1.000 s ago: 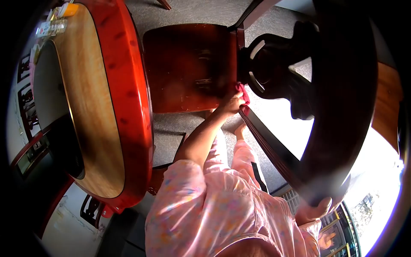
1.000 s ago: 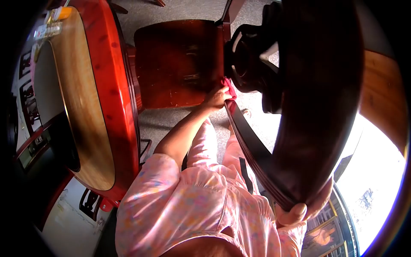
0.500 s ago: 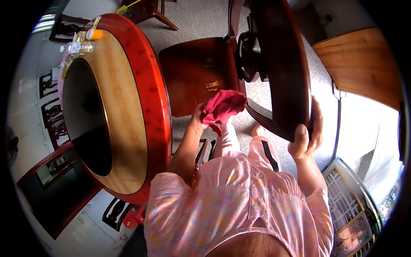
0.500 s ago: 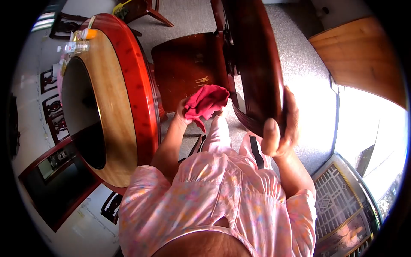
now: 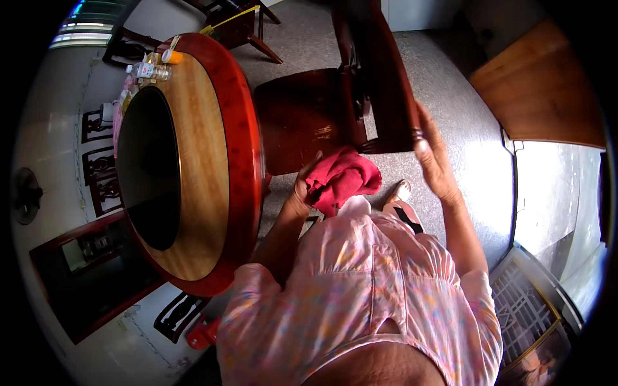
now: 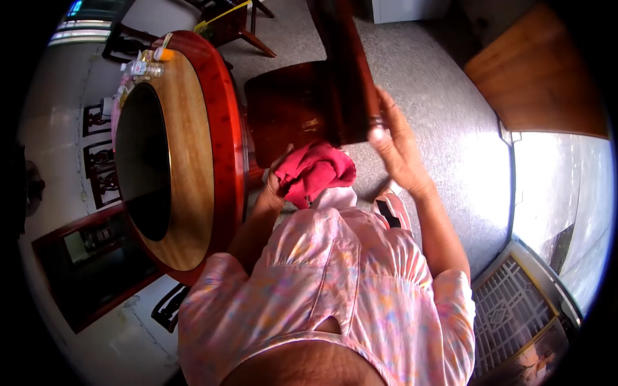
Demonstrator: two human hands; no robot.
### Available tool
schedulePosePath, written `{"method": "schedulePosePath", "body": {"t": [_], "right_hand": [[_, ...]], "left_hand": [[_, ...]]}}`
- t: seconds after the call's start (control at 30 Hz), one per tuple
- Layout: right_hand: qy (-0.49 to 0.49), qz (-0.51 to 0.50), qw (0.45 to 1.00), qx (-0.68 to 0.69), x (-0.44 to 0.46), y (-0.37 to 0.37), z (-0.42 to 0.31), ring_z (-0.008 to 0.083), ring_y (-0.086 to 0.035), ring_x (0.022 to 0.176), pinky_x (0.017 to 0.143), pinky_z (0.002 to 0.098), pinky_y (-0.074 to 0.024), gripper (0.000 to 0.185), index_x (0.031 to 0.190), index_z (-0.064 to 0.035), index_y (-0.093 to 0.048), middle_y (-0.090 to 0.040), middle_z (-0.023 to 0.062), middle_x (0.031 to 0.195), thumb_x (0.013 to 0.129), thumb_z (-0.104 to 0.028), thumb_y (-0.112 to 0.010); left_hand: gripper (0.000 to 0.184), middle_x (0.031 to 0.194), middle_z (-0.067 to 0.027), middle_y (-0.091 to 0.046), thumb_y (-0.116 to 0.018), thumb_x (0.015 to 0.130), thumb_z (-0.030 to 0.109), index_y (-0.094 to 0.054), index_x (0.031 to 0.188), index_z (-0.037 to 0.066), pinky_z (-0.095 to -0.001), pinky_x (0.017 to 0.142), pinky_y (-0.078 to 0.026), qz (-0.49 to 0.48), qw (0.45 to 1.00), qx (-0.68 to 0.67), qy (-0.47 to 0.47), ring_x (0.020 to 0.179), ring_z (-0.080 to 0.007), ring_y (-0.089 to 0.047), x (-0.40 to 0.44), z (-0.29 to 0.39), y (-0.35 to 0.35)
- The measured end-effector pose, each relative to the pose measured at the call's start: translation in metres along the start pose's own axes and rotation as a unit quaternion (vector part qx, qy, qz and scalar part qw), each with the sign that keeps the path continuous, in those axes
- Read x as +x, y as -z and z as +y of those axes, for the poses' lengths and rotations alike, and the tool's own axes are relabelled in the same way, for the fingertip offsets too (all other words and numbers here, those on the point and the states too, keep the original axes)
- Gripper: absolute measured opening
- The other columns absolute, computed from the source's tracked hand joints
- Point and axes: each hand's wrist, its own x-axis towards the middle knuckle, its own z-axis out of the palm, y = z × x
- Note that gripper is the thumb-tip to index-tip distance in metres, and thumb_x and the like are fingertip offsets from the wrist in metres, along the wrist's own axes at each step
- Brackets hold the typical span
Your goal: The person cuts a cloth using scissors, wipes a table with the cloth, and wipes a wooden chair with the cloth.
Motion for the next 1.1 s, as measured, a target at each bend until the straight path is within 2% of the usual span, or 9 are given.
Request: {"method": "schedulePosePath", "body": {"t": [0.13, 0.2, 0.33, 0.57, 0.7, 0.9, 0.97, 1.03, 1.1], "right_hand": [[-0.12, -0.044, 0.984, 0.124, -0.035, 0.037, 0.029, 0.0229, -0.051, 0.098, 0.085, 0.0336, -0.0386, 0.07, 0.126, 0.0014, -0.036, -0.052, 0.0159, 0.112, 0.083, -0.053, -0.044], [-0.327, -0.001, 0.941, 0.087, -0.055, 0.05, 0.049, 0.0178, -0.054, 0.084, 0.074, 0.03, -0.0429, 0.06, 0.119, 0.0015, -0.045, -0.058, 0.0119, 0.1, 0.083, -0.047, -0.049], [-0.421, 0.045, 0.896, 0.132, -0.09, 0.05, 0.065, 0.0155, -0.055, 0.076, 0.067, 0.0271, -0.0439, 0.045, 0.111, 0.0015, -0.05, -0.061, 0.0089, 0.091, 0.084, -0.035, -0.053], [-0.353, -0.066, 0.824, 0.439, -0.108, 0.04, 0.057, 0.0234, -0.059, 0.088, 0.067, 0.0352, -0.0517, 0.067, 0.121, -0.0007, -0.039, -0.055, 0.0113, 0.105, 0.075, -0.043, -0.063], [-0.333, 0.064, 0.809, 0.48, -0.102, 0.046, 0.051, 0.0223, -0.059, 0.088, 0.074, 0.0368, -0.0508, 0.047, 0.115, -0.0032, -0.046, -0.057, 0.0094, 0.104, 0.075, -0.016, -0.066], [-0.237, 0.191, 0.738, 0.602, -0.115, 0.093, 0.055, 0.027, -0.052, 0.103, 0.093, 0.0428, -0.0385, 0.047, 0.116, -0.0017, -0.046, -0.055, 0.0134, 0.111, 0.074, -0.019, -0.061], [-0.173, 0.195, 0.703, 0.661, -0.117, 0.107, 0.048, 0.0287, -0.051, 0.105, 0.095, 0.0437, -0.0368, 0.05, 0.118, -0.0008, -0.043, -0.053, 0.0152, 0.113, 0.074, -0.019, -0.06], [-0.144, 0.202, 0.709, 0.66, -0.12, 0.118, 0.05, 0.0301, -0.051, 0.104, 0.093, 0.0443, -0.0383, 0.055, 0.12, -0.0002, -0.04, -0.052, 0.0164, 0.114, 0.074, -0.02, -0.061], [-0.184, 0.203, 0.784, 0.558, -0.125, 0.131, 0.074, 0.0277, -0.054, 0.099, 0.089, 0.0407, -0.0417, 0.05, 0.117, 0.0002, -0.044, -0.055, 0.0146, 0.11, 0.074, -0.021, -0.061]], "left_hand": [[0.053, 0.11, -0.0164, -0.055, -0.045, 0.086, 0.04, -0.046, 0.115, -0.005, -0.0384, 0.093, -0.038, 0.017, 0.999, 0.01, 0.039, 0.102, -0.0278, -0.052, -0.008, -0.013, -0.031], [0.052, 0.109, -0.0162, -0.055, -0.045, 0.086, 0.039, -0.047, 0.114, -0.004, -0.0381, 0.093, -0.039, 0.025, 0.998, 0.02, 0.045, 0.102, -0.0274, -0.053, -0.003, -0.021, -0.034], [0.049, 0.11, -0.0158, -0.055, -0.045, 0.087, 0.037, -0.047, 0.115, -0.002, -0.0376, 0.095, -0.036, 0.015, 0.998, 0.026, 0.062, 0.104, -0.0265, -0.051, 0.011, -0.029, -0.036], [0.046, 0.111, -0.0143, -0.055, -0.044, 0.088, 0.033, -0.045, 0.117, -0.002, -0.0344, 0.095, -0.037, -0.069, 0.979, 0.147, 0.122, 0.103, -0.0235, -0.053, 0.041, -0.057, -0.087], [0.054, 0.103, -0.0119, -0.058, -0.043, 0.086, 0.047, -0.049, 0.111, 0.0, -0.0328, 0.081, -0.047, -0.045, 0.93, 0.324, 0.169, 0.092, -0.0202, -0.058, 0.067, -0.067, -0.116], [0.052, 0.108, -0.0052, -0.054, -0.044, 0.086, 0.047, -0.045, 0.118, 0.007, -0.0303, 0.087, -0.041, -0.123, 0.887, 0.431, 0.113, 0.099, -0.0137, -0.052, 0.074, -0.083, -0.161], [0.06, 0.114, -0.0062, -0.047, -0.044, 0.085, 0.049, -0.037, 0.126, 0.006, -0.0312, 0.078, -0.043, -0.105, 0.84, 0.523, 0.099, 0.097, -0.0152, -0.048, 0.081, -0.086, -0.161], [0.061, 0.114, -0.0085, -0.046, -0.044, 0.086, 0.047, -0.035, 0.128, 0.004, -0.0293, 0.074, -0.044, -0.09, 0.772, 0.626, 0.062, 0.093, -0.0158, -0.048, 0.093, -0.087, -0.155], [0.056, 0.11, -0.0091, -0.049, -0.046, 0.087, 0.041, -0.037, 0.126, 0.002, -0.0267, 0.069, -0.045, -0.089, 0.756, 0.647, 0.034, 0.09, -0.0151, -0.05, 0.102, -0.089, -0.156]]}}
